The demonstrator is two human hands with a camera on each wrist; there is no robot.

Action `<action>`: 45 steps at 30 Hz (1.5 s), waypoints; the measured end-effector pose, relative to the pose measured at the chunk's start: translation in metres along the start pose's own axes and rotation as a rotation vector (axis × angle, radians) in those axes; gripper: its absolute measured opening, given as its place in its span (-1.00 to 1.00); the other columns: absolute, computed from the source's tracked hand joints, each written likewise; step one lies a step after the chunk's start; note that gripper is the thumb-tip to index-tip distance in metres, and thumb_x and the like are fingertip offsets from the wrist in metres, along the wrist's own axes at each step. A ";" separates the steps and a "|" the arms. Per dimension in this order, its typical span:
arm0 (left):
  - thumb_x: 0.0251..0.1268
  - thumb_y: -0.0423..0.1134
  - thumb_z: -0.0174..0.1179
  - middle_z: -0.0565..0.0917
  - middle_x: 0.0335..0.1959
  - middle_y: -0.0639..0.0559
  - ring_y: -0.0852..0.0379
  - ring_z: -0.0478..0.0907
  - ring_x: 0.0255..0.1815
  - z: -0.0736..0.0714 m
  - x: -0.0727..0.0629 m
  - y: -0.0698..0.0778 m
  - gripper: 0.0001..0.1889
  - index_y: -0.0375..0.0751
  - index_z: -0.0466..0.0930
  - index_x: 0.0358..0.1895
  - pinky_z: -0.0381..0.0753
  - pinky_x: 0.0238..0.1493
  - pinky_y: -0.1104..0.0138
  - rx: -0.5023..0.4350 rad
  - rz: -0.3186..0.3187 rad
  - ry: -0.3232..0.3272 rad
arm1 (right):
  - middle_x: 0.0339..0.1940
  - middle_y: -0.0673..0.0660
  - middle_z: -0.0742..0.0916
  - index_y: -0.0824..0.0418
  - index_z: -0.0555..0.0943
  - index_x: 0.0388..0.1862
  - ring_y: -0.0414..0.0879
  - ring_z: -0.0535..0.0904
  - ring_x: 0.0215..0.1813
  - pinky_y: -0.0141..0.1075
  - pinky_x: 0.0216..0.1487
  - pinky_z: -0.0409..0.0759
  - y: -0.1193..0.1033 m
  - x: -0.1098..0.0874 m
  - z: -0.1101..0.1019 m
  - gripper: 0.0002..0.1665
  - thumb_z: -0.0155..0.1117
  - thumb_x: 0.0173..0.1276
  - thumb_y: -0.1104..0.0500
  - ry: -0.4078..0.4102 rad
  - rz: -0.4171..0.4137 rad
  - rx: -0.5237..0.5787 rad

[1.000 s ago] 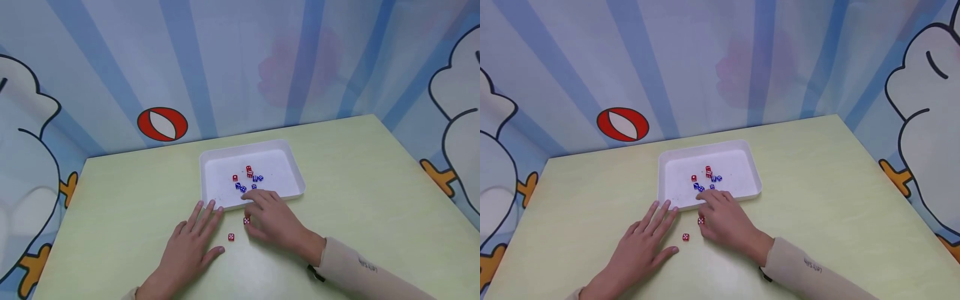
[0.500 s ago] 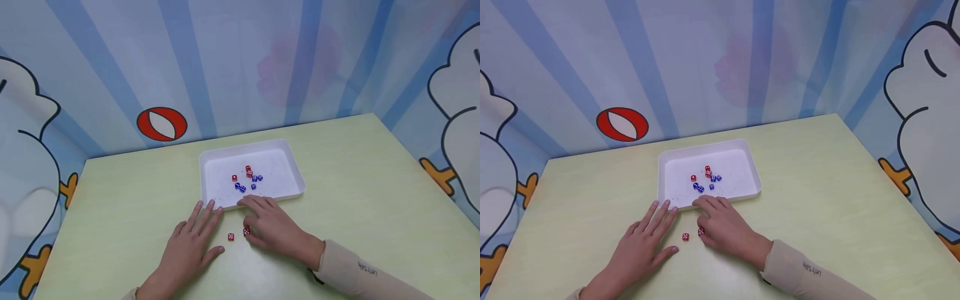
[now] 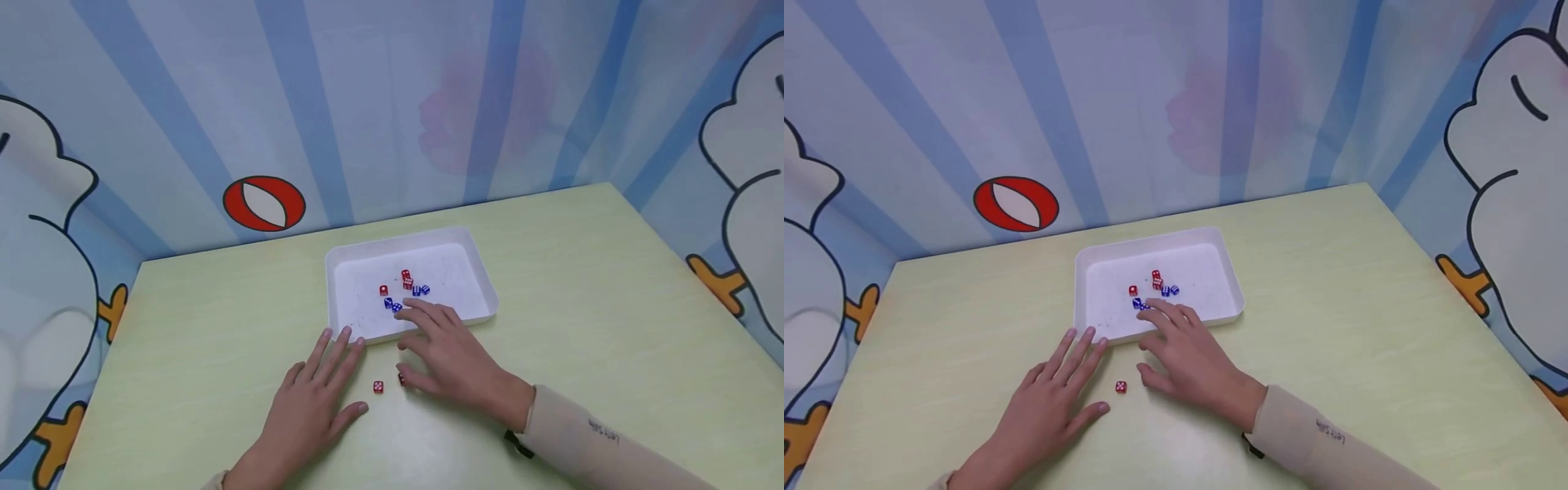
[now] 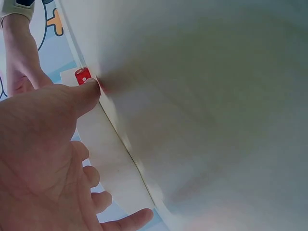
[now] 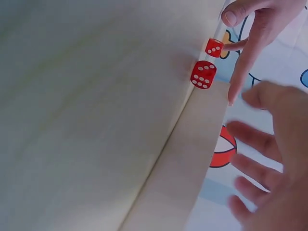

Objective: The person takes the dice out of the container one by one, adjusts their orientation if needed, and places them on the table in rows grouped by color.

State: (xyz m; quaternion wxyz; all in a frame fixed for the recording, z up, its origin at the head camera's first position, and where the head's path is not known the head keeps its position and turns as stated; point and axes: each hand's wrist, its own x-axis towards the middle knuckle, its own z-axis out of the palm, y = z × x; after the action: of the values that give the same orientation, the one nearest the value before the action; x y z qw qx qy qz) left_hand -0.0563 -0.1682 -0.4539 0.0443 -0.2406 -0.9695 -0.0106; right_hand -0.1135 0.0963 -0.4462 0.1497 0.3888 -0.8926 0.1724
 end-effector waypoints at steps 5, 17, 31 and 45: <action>0.44 0.30 0.23 0.12 0.76 0.00 -0.13 0.02 0.76 0.001 0.001 0.000 -0.10 0.05 0.15 0.72 0.60 0.26 -0.10 -0.005 -0.003 -0.003 | 0.32 0.17 0.68 0.11 0.75 -0.11 0.13 0.48 0.50 0.05 0.43 0.48 0.009 0.006 0.000 -0.82 0.43 0.39 0.06 0.113 -0.047 -0.126; 0.45 0.30 0.23 0.11 0.76 0.01 -0.12 0.02 0.76 0.001 0.001 0.000 -0.10 0.05 0.14 0.72 0.58 0.30 -0.10 0.001 0.003 0.001 | 0.30 0.18 0.69 0.18 0.79 -0.02 0.14 0.49 0.48 0.05 0.44 0.46 0.036 0.032 0.000 -0.76 0.40 0.44 0.09 0.085 0.048 -0.206; 0.43 0.32 0.23 0.14 0.75 -0.01 -0.14 0.06 0.74 0.002 0.000 0.000 -0.09 0.03 0.16 0.72 0.53 0.35 -0.16 0.030 0.015 0.023 | 0.23 0.15 0.70 0.18 0.82 0.01 0.12 0.49 0.40 0.07 0.44 0.43 0.058 0.060 0.007 -0.70 0.37 0.53 0.01 -0.040 0.257 -0.205; 0.46 0.30 0.22 0.12 0.75 0.00 -0.14 0.05 0.75 0.002 -0.001 -0.002 -0.10 0.04 0.14 0.72 0.47 0.41 -0.16 0.026 0.022 0.023 | 0.24 0.15 0.69 0.14 0.82 0.04 0.11 0.47 0.42 0.07 0.45 0.42 0.064 0.071 0.016 -0.68 0.39 0.52 -0.03 -0.145 0.323 -0.193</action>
State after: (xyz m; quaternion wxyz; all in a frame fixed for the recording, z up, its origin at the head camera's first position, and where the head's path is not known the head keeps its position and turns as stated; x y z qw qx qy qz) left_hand -0.0561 -0.1701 -0.4555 0.0587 -0.2504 -0.9663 -0.0001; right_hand -0.2091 0.0845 -0.4448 0.0919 0.2359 -0.9642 0.0795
